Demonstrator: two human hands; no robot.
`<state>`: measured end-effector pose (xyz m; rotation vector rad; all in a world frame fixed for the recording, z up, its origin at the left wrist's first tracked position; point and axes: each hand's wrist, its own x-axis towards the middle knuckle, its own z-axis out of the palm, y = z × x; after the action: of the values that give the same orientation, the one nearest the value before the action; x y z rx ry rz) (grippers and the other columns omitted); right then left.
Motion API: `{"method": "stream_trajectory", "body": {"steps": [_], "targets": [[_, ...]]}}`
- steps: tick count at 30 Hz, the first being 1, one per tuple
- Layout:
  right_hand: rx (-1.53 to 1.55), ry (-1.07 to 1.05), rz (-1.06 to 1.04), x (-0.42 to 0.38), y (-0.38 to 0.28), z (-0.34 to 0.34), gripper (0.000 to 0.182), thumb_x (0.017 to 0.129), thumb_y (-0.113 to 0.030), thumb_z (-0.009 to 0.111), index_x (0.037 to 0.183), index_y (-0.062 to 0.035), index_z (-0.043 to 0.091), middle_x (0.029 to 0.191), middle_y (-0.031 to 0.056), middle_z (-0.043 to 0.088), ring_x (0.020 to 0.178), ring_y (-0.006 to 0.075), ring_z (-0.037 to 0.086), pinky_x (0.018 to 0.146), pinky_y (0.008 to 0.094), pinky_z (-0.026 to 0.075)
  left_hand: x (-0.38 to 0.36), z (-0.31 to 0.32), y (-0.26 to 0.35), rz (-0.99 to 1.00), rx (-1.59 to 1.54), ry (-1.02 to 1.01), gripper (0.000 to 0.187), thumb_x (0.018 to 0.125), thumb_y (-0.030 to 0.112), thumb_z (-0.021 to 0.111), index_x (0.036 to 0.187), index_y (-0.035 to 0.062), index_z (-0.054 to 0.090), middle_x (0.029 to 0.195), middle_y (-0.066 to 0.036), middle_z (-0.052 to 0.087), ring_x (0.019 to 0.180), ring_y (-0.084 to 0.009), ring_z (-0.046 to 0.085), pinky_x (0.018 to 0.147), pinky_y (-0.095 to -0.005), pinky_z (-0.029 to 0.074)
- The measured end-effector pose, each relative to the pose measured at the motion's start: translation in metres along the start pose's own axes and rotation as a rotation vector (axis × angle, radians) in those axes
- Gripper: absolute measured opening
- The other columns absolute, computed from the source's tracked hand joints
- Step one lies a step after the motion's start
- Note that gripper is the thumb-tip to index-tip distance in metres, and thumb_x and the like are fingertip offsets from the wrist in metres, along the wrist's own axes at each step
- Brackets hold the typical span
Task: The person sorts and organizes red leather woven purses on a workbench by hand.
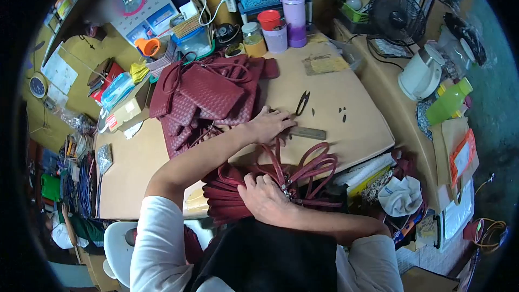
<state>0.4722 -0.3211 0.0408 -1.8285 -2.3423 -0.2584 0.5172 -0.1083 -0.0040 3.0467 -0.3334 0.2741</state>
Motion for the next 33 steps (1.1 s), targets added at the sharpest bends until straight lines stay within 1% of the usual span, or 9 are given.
{"method": "stream_trajectory", "body": {"steps": [4,6,10,14,19,21,26,31,33], "targets": [[0.199,-0.070,0.040,-0.001,0.024,-0.018,0.040,0.065,-0.015,0.069,0.098,0.0008,0.056,0.090,0.0172,0.054,0.077,0.0291,0.059,0.069,0.0393,0.044,0.036,0.002,-0.035,-0.174,0.108,-0.507,0.065,0.072,0.027,0.077,0.129,0.0122,0.050,0.119,-0.014,0.050,0.114,-0.0329,0.050,0.095,-0.0495,0.040],[0.292,-0.119,0.089,0.002,0.041,-0.027,0.049,0.062,-0.013,0.074,0.103,0.0033,0.054,0.093,0.0188,0.055,0.084,0.0329,0.060,0.079,0.0435,0.047,0.031,-0.011,-0.051,-0.171,0.087,-0.026,0.070,0.069,0.031,0.080,0.129,0.0098,0.050,0.116,-0.015,0.051,0.117,-0.0327,0.047,0.095,-0.0477,0.040],[0.331,-0.150,0.180,0.007,0.067,-0.029,0.056,0.062,-0.017,0.078,0.108,0.0019,0.053,0.100,0.0197,0.056,0.093,0.0345,0.062,0.086,0.0456,0.047,0.008,-0.112,-0.053,-0.093,0.093,0.144,0.076,0.067,0.033,0.083,0.131,0.0069,0.051,0.115,-0.017,0.052,0.113,-0.0325,0.048,0.092,-0.0445,0.043],[0.292,-0.155,0.064,0.017,0.073,-0.021,0.050,0.062,-0.016,0.076,0.104,0.0036,0.056,0.097,0.0192,0.057,0.092,0.0353,0.063,0.094,0.0502,0.043,-0.058,-0.217,-0.012,-0.409,-0.306,-0.134,0.083,0.060,0.044,0.086,0.126,0.0042,0.056,0.122,-0.019,0.054,0.114,-0.0336,0.052,0.098,-0.0413,0.041],[0.248,-0.183,-0.016,0.031,0.054,0.000,0.050,0.067,-0.022,0.074,0.107,0.0037,0.058,0.101,0.0209,0.059,0.097,0.0360,0.062,0.099,0.0529,0.039,-0.109,-0.125,0.094,-0.133,0.122,-0.163,0.114,0.060,0.054,0.082,0.143,-0.0052,0.030,0.118,-0.026,0.056,0.104,-0.0385,0.059,0.093,-0.0436,0.046],[0.261,-0.244,-0.017,0.037,0.060,-0.011,0.056,0.068,-0.029,0.076,0.110,0.0018,0.057,0.101,0.0207,0.060,0.098,0.0366,0.062,0.099,0.0535,0.039,-0.110,-0.114,0.102,-0.547,0.012,-0.391,0.122,0.059,0.044,0.082,0.147,-0.0083,0.015,0.109,-0.026,0.061,0.105,-0.0346,0.061,0.095,-0.0401,0.046],[0.319,-0.735,0.069,0.036,0.122,-0.069,0.087,0.069,-0.054,0.077,0.143,-0.0248,0.041,0.114,0.0173,0.065,0.108,0.0330,0.061,0.100,0.0483,0.039,-0.107,-0.115,0.099,-0.619,-0.035,-0.444,0.101,0.058,0.034,0.080,0.136,-0.0103,0.034,0.097,-0.026,0.064,0.090,-0.0389,0.065,0.083,-0.0420,0.051],[0.357,-0.533,0.811,-0.022,0.195,-0.113,0.091,0.064,-0.051,0.081,0.140,-0.0160,0.046,0.119,0.0196,0.062,0.117,0.0323,0.056,0.107,0.0391,0.034,-0.108,-0.122,0.087,-0.561,-0.023,-0.336,0.054,0.063,0.029,0.080,0.095,-0.0056,0.054,0.072,-0.020,0.065,0.074,-0.0359,0.068,0.066,-0.0416,0.055],[0.038,0.168,0.618,-0.031,0.167,-0.123,0.104,0.055,-0.043,0.086,0.143,-0.0092,0.041,0.137,0.0189,0.049,0.135,0.0326,0.039,0.110,0.0438,0.031,-0.103,-0.120,0.084,-0.581,-0.016,-0.308,0.053,0.063,0.029,0.080,0.094,-0.0060,0.055,0.072,-0.020,0.065,0.074,-0.0358,0.068,0.067,-0.0422,0.054]]}}
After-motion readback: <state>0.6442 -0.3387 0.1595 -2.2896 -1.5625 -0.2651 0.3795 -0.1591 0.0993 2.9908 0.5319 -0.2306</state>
